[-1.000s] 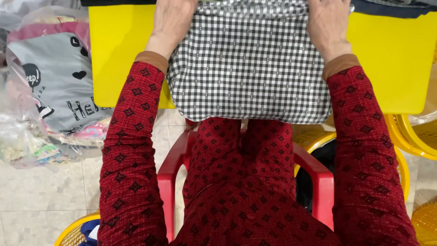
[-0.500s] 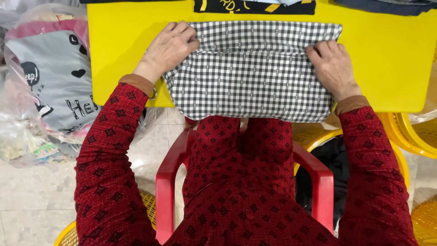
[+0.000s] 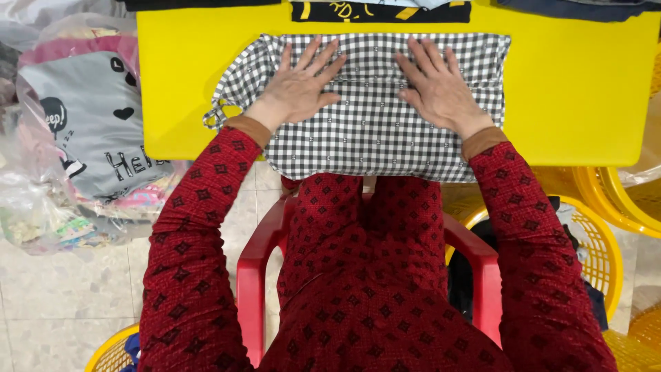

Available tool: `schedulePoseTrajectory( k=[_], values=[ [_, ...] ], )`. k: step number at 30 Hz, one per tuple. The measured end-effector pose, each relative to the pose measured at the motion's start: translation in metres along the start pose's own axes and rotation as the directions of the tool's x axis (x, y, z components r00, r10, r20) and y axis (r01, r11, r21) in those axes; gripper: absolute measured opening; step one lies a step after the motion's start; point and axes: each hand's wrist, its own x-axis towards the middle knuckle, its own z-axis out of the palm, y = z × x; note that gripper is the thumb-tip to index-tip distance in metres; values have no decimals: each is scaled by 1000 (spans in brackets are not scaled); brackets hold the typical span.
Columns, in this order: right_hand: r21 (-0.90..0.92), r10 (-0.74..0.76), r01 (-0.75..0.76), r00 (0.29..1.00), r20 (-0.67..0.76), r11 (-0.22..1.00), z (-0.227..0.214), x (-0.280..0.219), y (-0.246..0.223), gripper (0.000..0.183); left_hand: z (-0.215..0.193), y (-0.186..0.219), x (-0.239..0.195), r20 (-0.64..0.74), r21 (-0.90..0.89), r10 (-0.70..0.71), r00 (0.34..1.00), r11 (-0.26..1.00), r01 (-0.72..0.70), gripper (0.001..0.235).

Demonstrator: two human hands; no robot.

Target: The person folds a checkered top, a dark blue t-shirt, and a black garment on a yellow table. They smooth and align each item, then stack them. The person also picks up a black jacket from a yellow basket and places it on the table.

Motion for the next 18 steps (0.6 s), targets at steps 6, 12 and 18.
schedulePoseTrajectory(
  k=[6,12,18],
  values=[
    [-85,86,-95,991,-102,992,-19,-3,-49,59,-68,-65,-54,211,-293,-554,805,750,593,26],
    [247,-105,171,960,-261,954,2,55,-198,30,-105,-82,-83,502,-111,-692,518,543,832,52],
    [392,-17,61,993,-115,918,0,91,-267,74,-116,-71,-95,590,-137,-617,521,560,817,57]
  ],
)
